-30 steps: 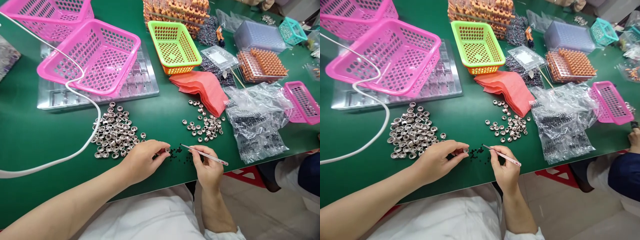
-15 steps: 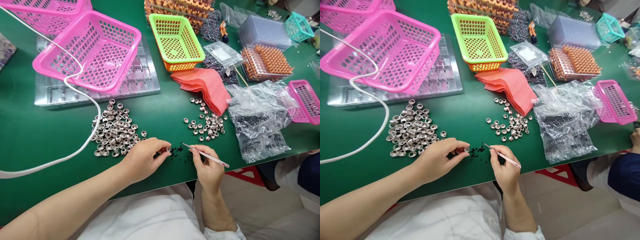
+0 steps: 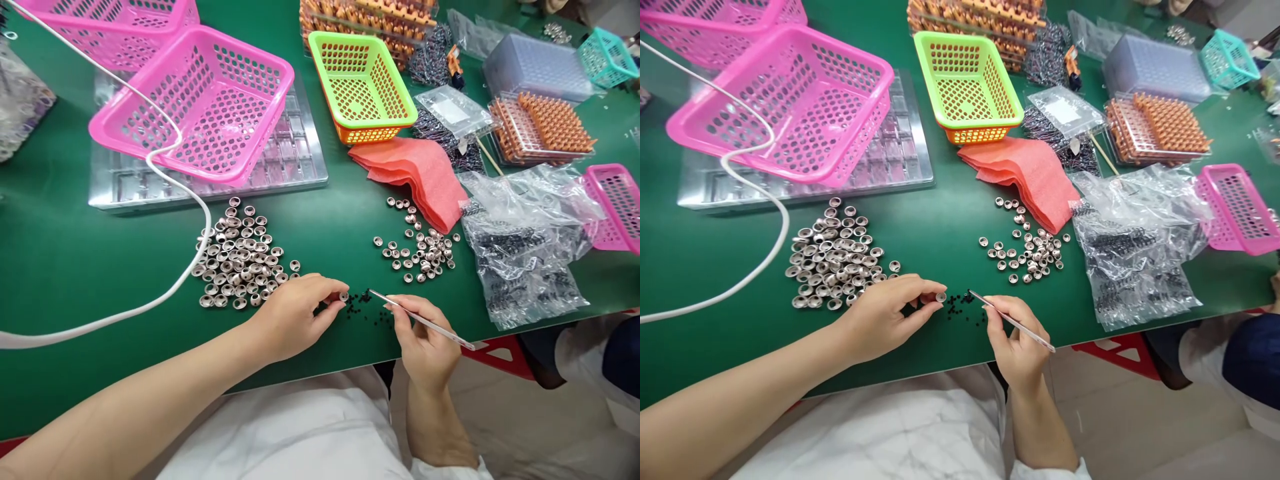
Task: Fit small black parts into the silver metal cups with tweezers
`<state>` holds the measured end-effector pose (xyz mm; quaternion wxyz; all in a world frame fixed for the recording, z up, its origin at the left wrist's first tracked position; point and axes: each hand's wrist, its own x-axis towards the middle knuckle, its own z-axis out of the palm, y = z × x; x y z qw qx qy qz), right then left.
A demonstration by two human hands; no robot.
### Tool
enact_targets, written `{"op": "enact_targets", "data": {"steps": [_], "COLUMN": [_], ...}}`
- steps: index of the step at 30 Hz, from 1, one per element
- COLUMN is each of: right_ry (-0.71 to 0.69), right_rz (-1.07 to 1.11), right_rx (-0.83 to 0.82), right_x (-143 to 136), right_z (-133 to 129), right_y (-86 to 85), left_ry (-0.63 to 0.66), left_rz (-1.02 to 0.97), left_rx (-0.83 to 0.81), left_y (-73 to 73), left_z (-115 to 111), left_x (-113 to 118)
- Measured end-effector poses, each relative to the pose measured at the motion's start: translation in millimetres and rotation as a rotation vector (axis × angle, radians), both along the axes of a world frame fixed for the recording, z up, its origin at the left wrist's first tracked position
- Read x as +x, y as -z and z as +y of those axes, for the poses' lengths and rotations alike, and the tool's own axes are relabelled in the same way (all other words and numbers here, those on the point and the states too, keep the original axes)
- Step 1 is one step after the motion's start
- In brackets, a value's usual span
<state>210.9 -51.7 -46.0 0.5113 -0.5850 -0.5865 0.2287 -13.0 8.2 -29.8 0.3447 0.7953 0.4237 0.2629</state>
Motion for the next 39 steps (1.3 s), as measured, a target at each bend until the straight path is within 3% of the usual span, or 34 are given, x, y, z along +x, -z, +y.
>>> {"op": "enact_targets", "data": {"steps": [6,11,28,39], "right_ry": [-0.195,-0.267,-0.366,-0.402], "right_rz": [0.056,0.011,-0.133,-0.309], "right_rx": [0.01,0.015,0.07,0.205], "right_x": [-8,-13,-10,-10], "right_z": [-5,-1,2,3], "right_y": [-14.3,-18.6,-19.1,-20.1], "left_ry": [0.047,0.05,0.041,0.03], "left_rz": [-0.015,-0.029,-0.035,-0.058], "left_rx": [0.036,0.057,0.074,0.089], "left_y": [-1.2,0.6,0.1,2.6], "left_z": [-1,-3,-4,-4], "left_x": [1,1,1,1]}}
